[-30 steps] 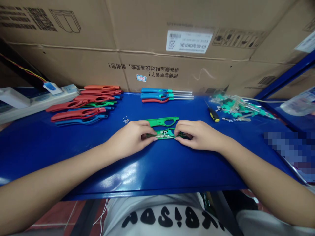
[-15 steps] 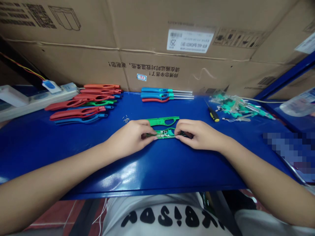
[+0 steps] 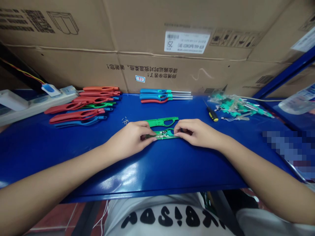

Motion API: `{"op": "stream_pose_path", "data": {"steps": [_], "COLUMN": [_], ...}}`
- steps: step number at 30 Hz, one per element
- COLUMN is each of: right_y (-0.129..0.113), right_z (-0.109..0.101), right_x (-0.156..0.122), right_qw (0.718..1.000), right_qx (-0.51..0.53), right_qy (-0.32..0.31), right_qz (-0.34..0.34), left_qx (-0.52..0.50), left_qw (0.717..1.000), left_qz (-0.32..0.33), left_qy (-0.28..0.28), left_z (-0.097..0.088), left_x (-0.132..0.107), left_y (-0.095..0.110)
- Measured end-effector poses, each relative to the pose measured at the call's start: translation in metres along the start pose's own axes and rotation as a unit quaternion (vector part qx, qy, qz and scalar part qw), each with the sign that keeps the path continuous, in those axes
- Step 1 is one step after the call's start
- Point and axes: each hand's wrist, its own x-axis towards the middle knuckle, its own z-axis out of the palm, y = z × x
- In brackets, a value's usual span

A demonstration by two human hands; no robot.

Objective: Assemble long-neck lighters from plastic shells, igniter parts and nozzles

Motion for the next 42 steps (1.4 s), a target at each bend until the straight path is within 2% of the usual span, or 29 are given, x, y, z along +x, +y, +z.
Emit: {"op": "stream_pose_path", "data": {"steps": [5, 9, 16, 21, 25, 36, 40, 42], "right_y": [0.001, 0.003, 0.007, 0.006, 0.006, 0.005, 0.003, 0.003], "right_z": [-0.003, -0.001, 0.003, 0.002, 0.001, 0.003, 0.002, 0.001], "right_x": [-0.001, -0.001, -0.001, -0.001, -0.001, -0.002, -0.004, -0.003], "right_qw": [0.999, 1.0, 1.0, 1.0, 1.0, 1.0, 0.999, 0.998], "right_qx": [0.029, 0.026, 0.025, 0.028, 0.025, -0.021, -0.047, -0.057], "right_qy": [-0.02, -0.011, 0.006, -0.005, -0.01, -0.005, -0.009, 0.007], "right_qz": [0.007, 0.009, -0.005, 0.012, 0.014, 0.004, 0.019, 0.016], "left_qx": [-0.001, 0.021, 0.158, 0.145, 0.147, 0.113, 0.094, 0.085], "left_qw": [1.0, 1.0, 0.983, 0.981, 0.98, 0.985, 0.988, 0.989], "left_qz": [0.001, 0.021, 0.072, 0.129, 0.132, 0.126, 0.118, 0.113], "left_qy": [-0.002, 0.003, 0.056, 0.002, -0.021, -0.031, -0.031, -0.032], "left_z": [0.0, 0.002, 0.006, 0.012, 0.016, 0.02, 0.02, 0.02], "left_x": [0.0, -0.002, -0.004, -0.004, -0.004, -0.003, -0.004, -0.004], "left_y": [-0.001, -0.002, 0.005, 0.009, 0.006, 0.005, 0.004, 0.002]}}
